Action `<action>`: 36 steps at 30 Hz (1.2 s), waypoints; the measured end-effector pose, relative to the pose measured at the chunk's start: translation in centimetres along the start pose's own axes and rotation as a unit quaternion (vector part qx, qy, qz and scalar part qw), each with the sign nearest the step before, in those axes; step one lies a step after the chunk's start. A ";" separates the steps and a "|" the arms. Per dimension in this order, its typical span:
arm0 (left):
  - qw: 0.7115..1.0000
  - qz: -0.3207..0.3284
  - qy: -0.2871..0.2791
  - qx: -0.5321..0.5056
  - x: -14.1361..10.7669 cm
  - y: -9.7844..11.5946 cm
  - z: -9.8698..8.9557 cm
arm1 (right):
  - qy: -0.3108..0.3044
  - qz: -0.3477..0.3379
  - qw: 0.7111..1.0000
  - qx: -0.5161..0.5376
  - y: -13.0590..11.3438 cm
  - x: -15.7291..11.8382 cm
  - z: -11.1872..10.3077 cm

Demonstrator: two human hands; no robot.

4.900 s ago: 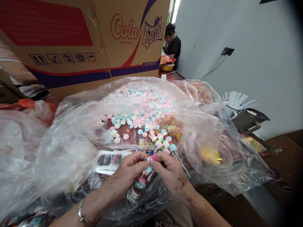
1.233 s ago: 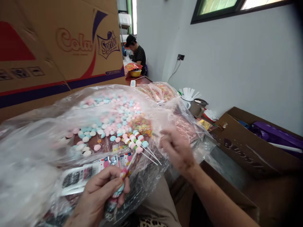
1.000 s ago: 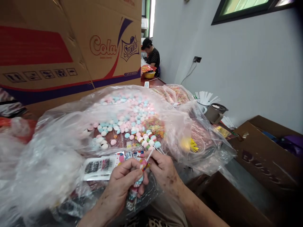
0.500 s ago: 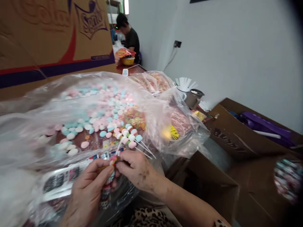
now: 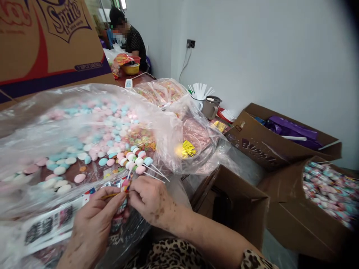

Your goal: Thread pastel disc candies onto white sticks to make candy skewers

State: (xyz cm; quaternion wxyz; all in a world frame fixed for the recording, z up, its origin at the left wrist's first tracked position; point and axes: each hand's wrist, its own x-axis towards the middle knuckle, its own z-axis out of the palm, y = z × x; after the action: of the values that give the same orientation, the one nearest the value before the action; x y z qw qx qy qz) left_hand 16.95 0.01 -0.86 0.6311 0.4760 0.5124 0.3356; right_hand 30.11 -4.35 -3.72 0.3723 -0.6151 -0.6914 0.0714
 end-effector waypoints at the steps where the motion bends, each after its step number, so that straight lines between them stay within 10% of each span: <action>1: 1.000 -0.002 -0.004 0.021 0.2 0.2 -0.2 | 0.015 -0.036 0.998 -0.057 0.1 0.0 0.1; 7: 0.995 -0.032 -0.077 0.061 1.5 1.4 -1.1 | 0.116 -0.265 0.940 -0.180 0.7 0.3 -0.4; 15: 0.988 -0.062 -0.137 -0.022 2.1 2.3 -0.8 | 0.123 -0.339 0.923 -0.137 2.0 1.7 -1.6; 26: 0.945 -0.094 -0.289 0.119 2.5 3.4 -2.5 | -0.007 -0.428 0.893 -0.136 1.1 3.5 -2.6; 36: 0.923 -0.087 -0.317 0.201 2.1 4.2 -3.0 | -0.103 -0.432 0.886 -0.135 0.3 3.3 -3.4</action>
State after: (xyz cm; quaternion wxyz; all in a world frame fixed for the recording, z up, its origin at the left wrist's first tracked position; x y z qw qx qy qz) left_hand 14.88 4.07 2.34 0.6784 0.6278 0.3816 0.0007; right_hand 32.45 -2.49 -0.04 0.2065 -0.2895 -0.9259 -0.1277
